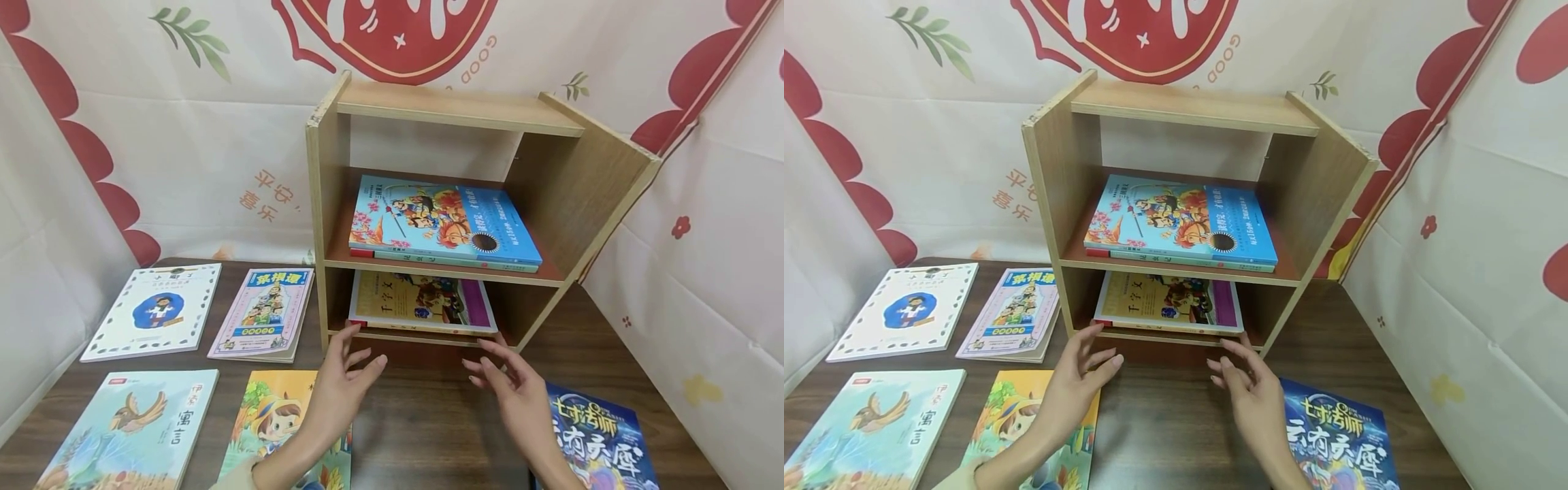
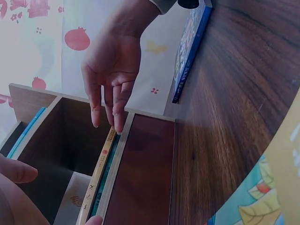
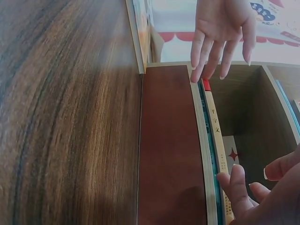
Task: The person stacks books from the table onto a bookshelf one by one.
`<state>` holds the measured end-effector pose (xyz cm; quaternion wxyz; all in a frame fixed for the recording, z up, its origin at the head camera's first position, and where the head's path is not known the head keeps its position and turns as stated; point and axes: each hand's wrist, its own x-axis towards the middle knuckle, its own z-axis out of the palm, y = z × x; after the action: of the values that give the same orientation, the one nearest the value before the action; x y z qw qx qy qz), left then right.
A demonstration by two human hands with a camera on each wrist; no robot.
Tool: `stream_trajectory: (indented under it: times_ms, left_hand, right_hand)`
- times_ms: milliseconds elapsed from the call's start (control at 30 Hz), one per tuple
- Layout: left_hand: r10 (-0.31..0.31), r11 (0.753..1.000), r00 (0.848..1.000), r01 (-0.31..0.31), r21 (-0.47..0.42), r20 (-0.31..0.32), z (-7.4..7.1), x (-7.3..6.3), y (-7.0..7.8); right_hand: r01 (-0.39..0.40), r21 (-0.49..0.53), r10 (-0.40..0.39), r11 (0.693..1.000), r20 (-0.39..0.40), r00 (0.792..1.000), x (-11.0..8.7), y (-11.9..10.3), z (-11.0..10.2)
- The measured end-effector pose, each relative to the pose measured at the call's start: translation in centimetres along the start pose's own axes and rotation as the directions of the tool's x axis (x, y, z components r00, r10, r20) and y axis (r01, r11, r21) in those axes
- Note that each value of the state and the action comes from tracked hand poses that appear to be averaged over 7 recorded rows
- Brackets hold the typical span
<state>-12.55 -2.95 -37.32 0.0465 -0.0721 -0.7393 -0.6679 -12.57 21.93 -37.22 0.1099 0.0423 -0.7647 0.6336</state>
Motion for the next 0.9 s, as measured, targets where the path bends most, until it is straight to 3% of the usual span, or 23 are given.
stream_trajectory:
  times_ms: [900]
  left_hand:
    - [-0.027, 0.999, 1.000, 0.028, 0.024, -0.004, -0.16, 0.80, -0.37]
  right_hand:
    - [-0.035, -0.026, 0.036, 0.999, 0.037, 0.999, 0.43, 0.21, 0.10]
